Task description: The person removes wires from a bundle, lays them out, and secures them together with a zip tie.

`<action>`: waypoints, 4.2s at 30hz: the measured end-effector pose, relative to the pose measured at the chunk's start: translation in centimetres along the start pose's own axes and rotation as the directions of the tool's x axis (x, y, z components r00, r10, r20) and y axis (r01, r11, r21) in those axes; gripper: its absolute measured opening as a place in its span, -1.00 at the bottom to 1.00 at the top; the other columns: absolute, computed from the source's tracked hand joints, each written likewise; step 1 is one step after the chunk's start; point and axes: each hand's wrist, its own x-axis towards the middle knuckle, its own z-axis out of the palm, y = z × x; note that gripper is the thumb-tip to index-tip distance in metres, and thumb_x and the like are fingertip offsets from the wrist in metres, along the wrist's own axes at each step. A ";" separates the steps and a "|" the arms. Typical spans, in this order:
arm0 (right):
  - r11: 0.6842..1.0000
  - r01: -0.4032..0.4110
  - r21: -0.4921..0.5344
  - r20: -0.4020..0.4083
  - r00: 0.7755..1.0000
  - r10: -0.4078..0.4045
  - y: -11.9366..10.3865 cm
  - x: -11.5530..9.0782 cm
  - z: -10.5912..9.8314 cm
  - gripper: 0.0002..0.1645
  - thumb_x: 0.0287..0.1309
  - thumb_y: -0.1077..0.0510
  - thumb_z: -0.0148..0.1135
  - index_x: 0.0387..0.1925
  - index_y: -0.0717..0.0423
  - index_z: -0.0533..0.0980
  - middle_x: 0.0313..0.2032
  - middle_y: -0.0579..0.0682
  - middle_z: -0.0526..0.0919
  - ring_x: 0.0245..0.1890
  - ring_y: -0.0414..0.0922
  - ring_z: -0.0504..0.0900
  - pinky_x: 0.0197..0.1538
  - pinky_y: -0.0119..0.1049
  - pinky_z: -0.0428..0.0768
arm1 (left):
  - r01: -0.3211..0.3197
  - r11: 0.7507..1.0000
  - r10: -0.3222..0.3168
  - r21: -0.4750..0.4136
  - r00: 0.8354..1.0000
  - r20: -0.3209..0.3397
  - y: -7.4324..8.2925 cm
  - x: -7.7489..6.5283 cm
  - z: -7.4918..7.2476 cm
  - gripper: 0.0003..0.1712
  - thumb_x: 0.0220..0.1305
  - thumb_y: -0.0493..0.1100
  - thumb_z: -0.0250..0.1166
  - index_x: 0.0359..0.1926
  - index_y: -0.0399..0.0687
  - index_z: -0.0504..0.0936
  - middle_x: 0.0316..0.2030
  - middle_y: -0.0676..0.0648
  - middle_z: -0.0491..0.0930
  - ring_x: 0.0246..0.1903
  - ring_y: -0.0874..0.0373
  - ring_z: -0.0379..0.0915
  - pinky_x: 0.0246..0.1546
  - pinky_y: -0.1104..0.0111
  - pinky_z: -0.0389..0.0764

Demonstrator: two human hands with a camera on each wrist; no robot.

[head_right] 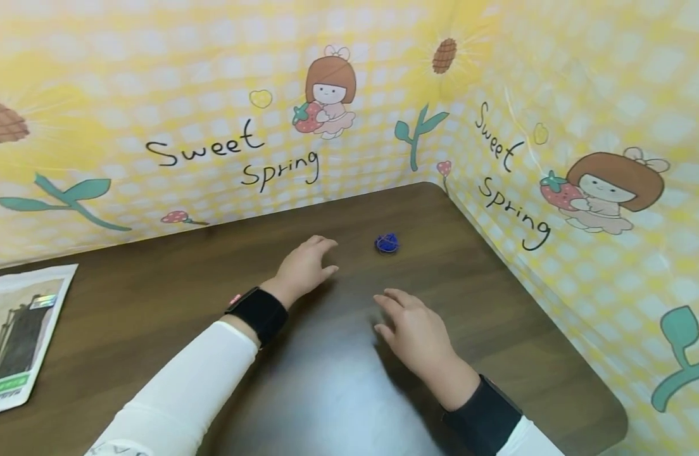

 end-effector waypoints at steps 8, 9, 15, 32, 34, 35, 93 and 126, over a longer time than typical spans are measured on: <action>1.000 -0.027 -0.016 0.033 0.999 0.028 0.8 0.2 0.7 -0.37 -0.09 0.08 0.53 0.09 0.10 0.57 0.10 0.12 0.58 -0.02 0.07 0.63 -0.22 -0.08 0.65 | -0.148 0.976 0.125 0.160 0.982 0.144 2.6 4.6 3.0 -0.34 0.42 -0.01 0.12 0.47 0.27 0.13 0.50 -0.02 -0.05 0.48 -0.04 -0.22 0.36 -0.06 0.08; 0.999 -0.029 -0.018 0.032 0.999 0.029 1.0 0.3 0.7 -0.37 -0.09 0.08 0.53 0.09 0.10 0.57 0.10 0.12 0.58 -0.01 0.07 0.63 -0.21 -0.08 0.65 | -0.164 0.971 0.137 0.172 0.978 0.159 3.0 5.1 3.3 -0.34 0.44 -0.02 0.10 0.48 0.31 0.10 0.51 0.01 -0.10 0.49 -0.02 -0.29 0.37 -0.09 0.02; 0.999 -0.034 -0.023 0.020 0.999 0.034 1.4 0.8 0.7 -0.39 -0.07 0.07 0.52 0.09 0.09 0.57 0.10 0.12 0.58 -0.02 0.07 0.63 -0.23 -0.08 0.65 | -0.179 0.962 0.134 0.206 0.968 0.212 4.6 6.6 3.9 -0.40 0.47 -0.07 0.03 0.47 0.29 0.14 0.50 0.08 -0.06 0.49 0.04 -0.31 0.39 -0.07 -0.03; 1.000 0.018 -0.004 -0.002 1.000 -0.018 0.7 2.0 1.2 -0.42 -0.05 0.11 0.51 0.07 0.12 0.57 0.08 0.15 0.57 -0.04 0.07 0.64 -0.30 -0.12 0.64 | -0.121 0.983 0.104 0.137 0.987 0.124 2.2 4.9 1.7 -0.93 0.35 -0.18 0.23 -0.27 -0.05 0.51 -0.32 0.01 0.44 -0.30 0.14 0.39 -0.28 0.33 0.44; 1.000 0.023 -0.002 -0.002 1.000 -0.023 0.5 2.2 1.1 -0.43 -0.04 0.12 0.50 0.07 0.12 0.58 0.09 0.14 0.57 -0.04 0.07 0.64 -0.32 -0.13 0.64 | -0.097 0.990 0.084 0.103 0.989 0.119 1.8 4.4 1.1 -0.87 0.33 -0.18 0.24 -0.32 -0.06 0.45 -0.37 0.01 0.38 -0.35 0.14 0.32 -0.33 0.33 0.38; 1.000 0.024 -0.003 -0.003 1.000 -0.024 0.4 2.4 1.0 -0.43 -0.04 0.13 0.50 0.07 0.12 0.58 0.09 0.15 0.57 -0.04 0.07 0.64 -0.33 -0.13 0.64 | -0.087 0.993 0.077 0.086 0.991 0.113 1.6 4.1 0.8 -0.84 0.33 -0.18 0.25 -0.33 -0.06 0.42 -0.38 0.00 0.37 -0.36 0.14 0.31 -0.34 0.33 0.36; 0.864 0.367 0.345 -0.029 0.924 -0.381 -19.2 10.3 3.1 -0.90 0.20 0.23 0.29 -0.26 0.14 0.67 -0.28 0.00 0.72 -0.24 -0.07 0.66 -0.20 -0.18 0.61 | 0.101 0.857 -0.236 -0.505 0.948 -0.211 -7.7 -21.8 -9.4 -0.67 0.26 -0.32 0.24 0.04 -0.16 0.48 -0.14 -0.13 0.63 -0.15 0.05 0.59 -0.22 0.28 0.59; 0.781 0.079 0.619 0.053 0.988 -0.142 -18.8 9.2 3.1 -0.91 0.20 0.27 0.28 -0.27 0.20 0.65 -0.32 0.07 0.73 -0.32 -0.07 0.70 -0.31 -0.27 0.64 | -0.028 0.996 -0.005 -0.085 0.928 -0.374 -5.9 -19.6 -7.5 -0.86 0.12 -0.30 0.34 -0.25 -0.20 0.62 -0.31 -0.07 0.53 -0.32 0.12 0.45 -0.28 0.31 0.56</action>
